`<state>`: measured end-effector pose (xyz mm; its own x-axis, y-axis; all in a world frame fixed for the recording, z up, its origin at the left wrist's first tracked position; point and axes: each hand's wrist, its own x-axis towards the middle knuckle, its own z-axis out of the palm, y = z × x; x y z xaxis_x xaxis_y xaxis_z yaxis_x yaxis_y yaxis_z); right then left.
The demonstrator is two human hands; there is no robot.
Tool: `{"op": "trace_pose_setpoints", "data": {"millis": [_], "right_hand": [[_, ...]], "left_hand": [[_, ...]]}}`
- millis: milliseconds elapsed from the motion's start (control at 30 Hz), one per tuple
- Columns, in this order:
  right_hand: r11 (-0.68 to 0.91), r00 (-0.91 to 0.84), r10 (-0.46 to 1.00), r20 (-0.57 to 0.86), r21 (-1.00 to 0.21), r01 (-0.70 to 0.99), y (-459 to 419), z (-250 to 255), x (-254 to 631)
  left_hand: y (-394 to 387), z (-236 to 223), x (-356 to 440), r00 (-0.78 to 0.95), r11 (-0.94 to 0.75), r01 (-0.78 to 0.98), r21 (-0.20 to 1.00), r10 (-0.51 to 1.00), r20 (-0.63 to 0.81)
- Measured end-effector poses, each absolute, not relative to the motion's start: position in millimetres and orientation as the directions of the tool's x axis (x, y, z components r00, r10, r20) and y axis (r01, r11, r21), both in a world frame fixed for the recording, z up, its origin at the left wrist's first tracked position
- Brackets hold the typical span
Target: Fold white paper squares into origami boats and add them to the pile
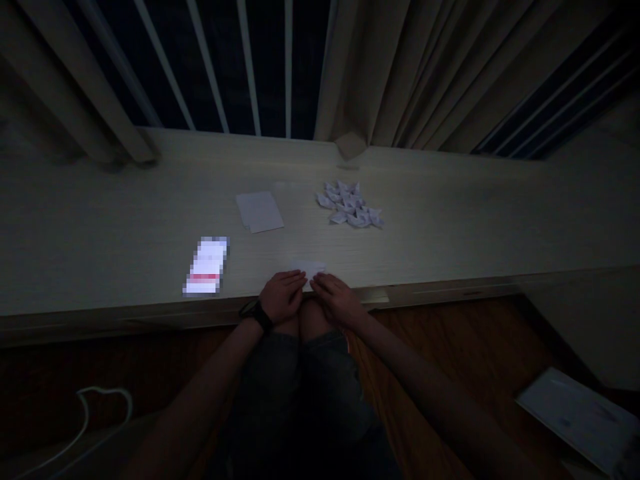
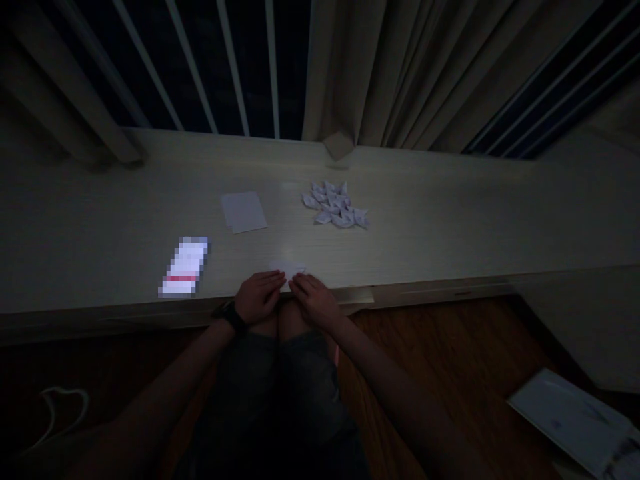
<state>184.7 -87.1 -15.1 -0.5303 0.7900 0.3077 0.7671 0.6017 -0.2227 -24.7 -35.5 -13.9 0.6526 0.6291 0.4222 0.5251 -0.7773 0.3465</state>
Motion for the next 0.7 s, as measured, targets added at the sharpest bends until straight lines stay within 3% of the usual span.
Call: {"op": "trace_pose_setpoints", "data": {"millis": [433,700], "right_hand": [[0.564,-0.502,0.816,0.285,-0.205,0.800,-95,-16,178],[0.588,-0.508,0.801,0.317,-0.254,0.768,-91,-13,177]], "left_hand": [[-49,-9,-25,0.635,-0.746,0.573,0.339,0.666,0.391],[-51,-9,-25,0.634,-0.737,0.597,0.318,0.676,0.376]]}}
